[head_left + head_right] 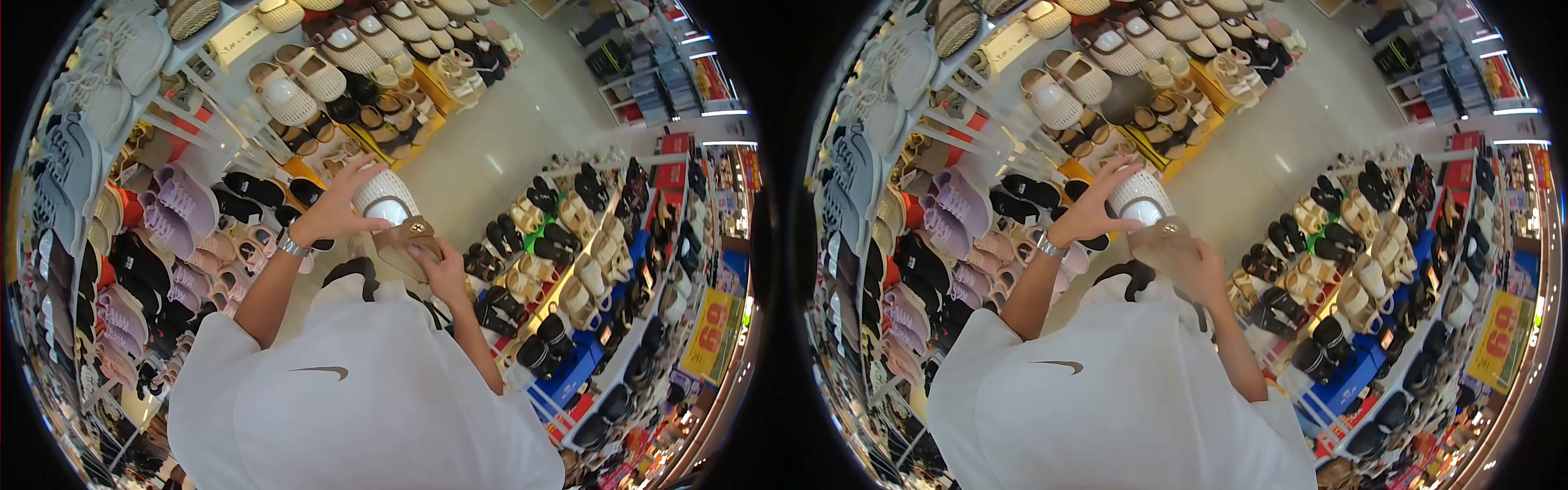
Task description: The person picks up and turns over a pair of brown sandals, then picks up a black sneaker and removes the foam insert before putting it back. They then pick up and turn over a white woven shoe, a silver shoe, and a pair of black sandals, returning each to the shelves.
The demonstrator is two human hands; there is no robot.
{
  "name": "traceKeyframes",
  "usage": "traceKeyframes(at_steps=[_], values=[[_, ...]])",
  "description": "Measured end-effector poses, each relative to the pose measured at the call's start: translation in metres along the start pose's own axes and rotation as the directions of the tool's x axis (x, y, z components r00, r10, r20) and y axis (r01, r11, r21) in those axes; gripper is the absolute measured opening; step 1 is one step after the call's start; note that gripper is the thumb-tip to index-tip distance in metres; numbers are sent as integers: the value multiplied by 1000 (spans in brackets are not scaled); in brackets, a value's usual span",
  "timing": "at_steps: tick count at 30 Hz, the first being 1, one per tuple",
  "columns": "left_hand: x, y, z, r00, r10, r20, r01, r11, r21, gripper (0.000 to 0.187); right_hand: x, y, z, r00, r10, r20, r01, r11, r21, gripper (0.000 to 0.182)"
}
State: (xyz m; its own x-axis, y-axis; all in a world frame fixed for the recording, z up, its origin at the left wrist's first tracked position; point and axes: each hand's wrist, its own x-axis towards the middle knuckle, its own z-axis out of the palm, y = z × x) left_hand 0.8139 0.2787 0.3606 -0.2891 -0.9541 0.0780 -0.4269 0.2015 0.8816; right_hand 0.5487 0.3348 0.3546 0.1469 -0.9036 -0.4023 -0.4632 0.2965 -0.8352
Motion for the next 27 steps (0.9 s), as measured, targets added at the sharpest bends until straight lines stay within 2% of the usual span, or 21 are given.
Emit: traceKeyframes(at_steps=[2,4,7,10,11,12,13,16,17,19,20,22,24,25,27], values=[[8,-7,-4,1000,-13,-23,13,1000,-10,94,9,-7,1,1000,17,16,-17,999,41,36],[12,-7,-6,996,-42,-80,48,997,67,90,22,-9,4,997,69,32,-71,994,81,36],[10,5,-8,979,-108,-174,141,971,191,82,53,15,16,998,-66,-25,65,997,-36,36],[1,-32,-13,956,-84,-280,136,976,171,69,80,-22,-11,955,144,261,-166,984,67,36],[-4,-34,-23,938,-290,-188,285,957,-56,64,94,-25,-21,962,96,256,-123,988,90,33],[-8,-36,-36,886,-461,-54,432,862,-265,59,109,-29,-31,967,48,250,-79,990,113,31],[-11,-38,-44,806,-581,114,566,699,-438,55,126,-33,-40,970,2,242,-36,990,138,29],[-26,-49,-33,827,-494,268,547,599,-585,51,182,-68,-62,928,9,374,-106,965,239,29],[-26,-44,-31,834,-459,306,536,546,-644,50,200,-79,-60,904,-33,427,-90,960,265,29],[-28,-44,-18,849,-477,228,479,512,-713,49,235,-104,-52,841,-124,527,-57,948,314,31],[-28,-46,-11,854,-488,182,443,497,-746,48,252,-117,-48,805,-131,579,-137,908,396,32],[-22,-47,-3,861,-509,21,271,421,-866,49,282,-141,-35,720,-155,676,-320,791,522,35],[-10,-43,-1,843,-513,-159,59,383,-922,50,307,-169,-20,693,-242,679,-274,783,559,35],[2,-39,-1,770,-578,-270,22,448,-894,47,320,-181,-11,677,-285,678,-252,776,578,36],[27,-41,-10,645,-653,-397,-64,471,-880,44,351,-191,6,661,-258,704,-224,828,514,35]])
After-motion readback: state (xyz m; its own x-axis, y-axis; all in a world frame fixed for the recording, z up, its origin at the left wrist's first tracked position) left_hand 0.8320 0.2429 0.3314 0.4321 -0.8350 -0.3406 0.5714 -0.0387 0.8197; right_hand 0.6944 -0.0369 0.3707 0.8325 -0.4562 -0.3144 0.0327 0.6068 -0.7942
